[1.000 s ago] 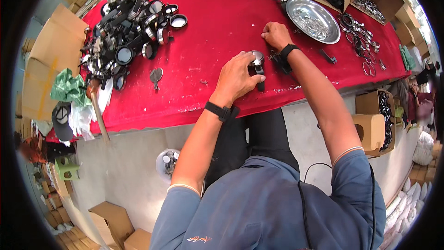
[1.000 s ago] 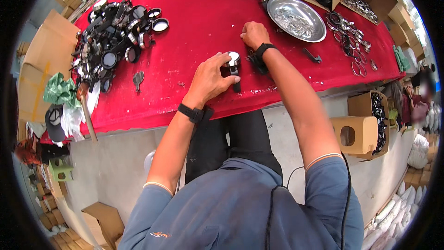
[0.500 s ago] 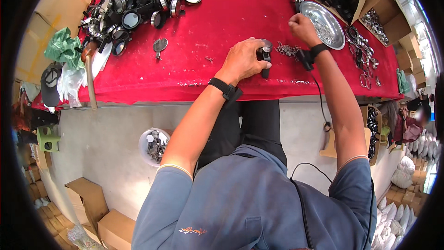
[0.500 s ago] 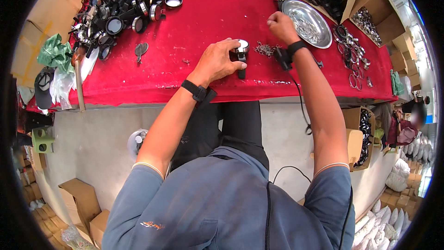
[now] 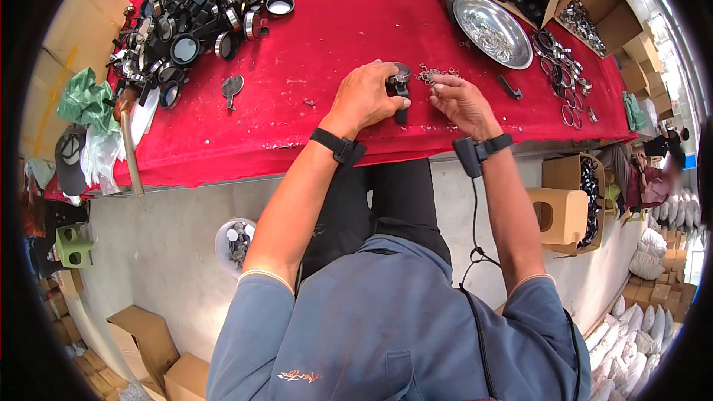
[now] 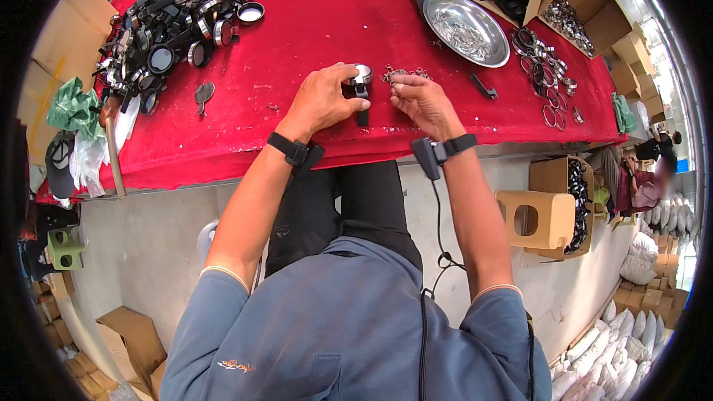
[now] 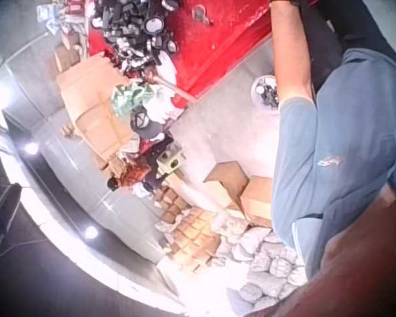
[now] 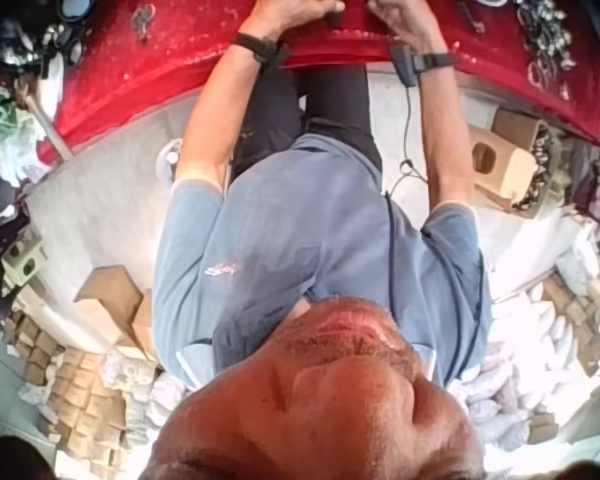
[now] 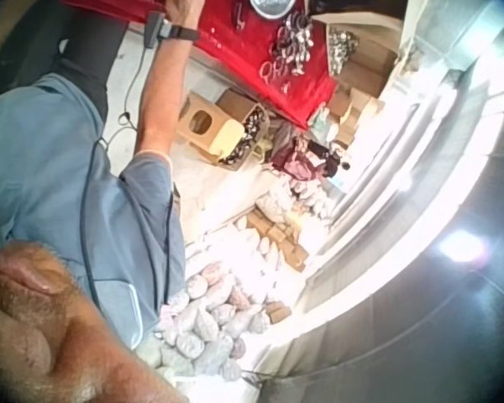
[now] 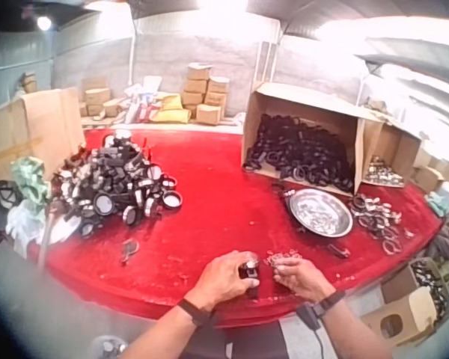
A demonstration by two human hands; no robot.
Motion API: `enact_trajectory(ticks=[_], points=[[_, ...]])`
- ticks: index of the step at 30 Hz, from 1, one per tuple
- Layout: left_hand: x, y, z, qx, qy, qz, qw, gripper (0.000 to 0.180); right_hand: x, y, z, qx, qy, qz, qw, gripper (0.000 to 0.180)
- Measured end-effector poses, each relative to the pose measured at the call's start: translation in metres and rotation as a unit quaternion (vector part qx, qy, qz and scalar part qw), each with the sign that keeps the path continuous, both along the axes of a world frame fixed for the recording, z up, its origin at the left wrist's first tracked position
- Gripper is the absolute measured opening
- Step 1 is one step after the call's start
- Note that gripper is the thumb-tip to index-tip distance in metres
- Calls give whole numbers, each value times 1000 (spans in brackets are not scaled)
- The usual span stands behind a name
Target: Manually assembling small circular mirrors into plastic frames with attached chains.
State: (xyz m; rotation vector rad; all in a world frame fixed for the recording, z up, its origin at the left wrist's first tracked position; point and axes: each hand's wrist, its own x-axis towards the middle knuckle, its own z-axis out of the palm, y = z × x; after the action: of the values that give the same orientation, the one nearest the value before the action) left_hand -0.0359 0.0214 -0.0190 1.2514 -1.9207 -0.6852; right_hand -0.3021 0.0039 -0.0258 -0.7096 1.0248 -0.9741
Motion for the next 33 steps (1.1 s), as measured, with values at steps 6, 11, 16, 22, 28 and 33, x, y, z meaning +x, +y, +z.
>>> enact_trajectory(ticks=[6, 11, 16, 22, 28, 33], points=[[-1, -5, -3, -19, -11, -1, 1000, 49, 42, 27, -11, -168, 232, -43, 957, 19], [4, -4, -4, -13, -1, -24, 1000, 52, 57, 33, -10, -363, 392, -46, 844, 15], [5, -2, -2, -5, -11, -21, 1000, 55, 59, 28, -9, -482, 455, -47, 748, 12], [11, -12, 1, -5, -62, -27, 998, 53, 67, 20, -1, -540, 470, -44, 696, 20], [-5, -22, 15, -2, -59, -97, 994, 33, 48, 20, 6, -625, 559, -8, 545, 15], [11, -18, -9, -32, -15, -81, 996, 28, 69, 14, -10, -682, 482, -19, 549, 11]])
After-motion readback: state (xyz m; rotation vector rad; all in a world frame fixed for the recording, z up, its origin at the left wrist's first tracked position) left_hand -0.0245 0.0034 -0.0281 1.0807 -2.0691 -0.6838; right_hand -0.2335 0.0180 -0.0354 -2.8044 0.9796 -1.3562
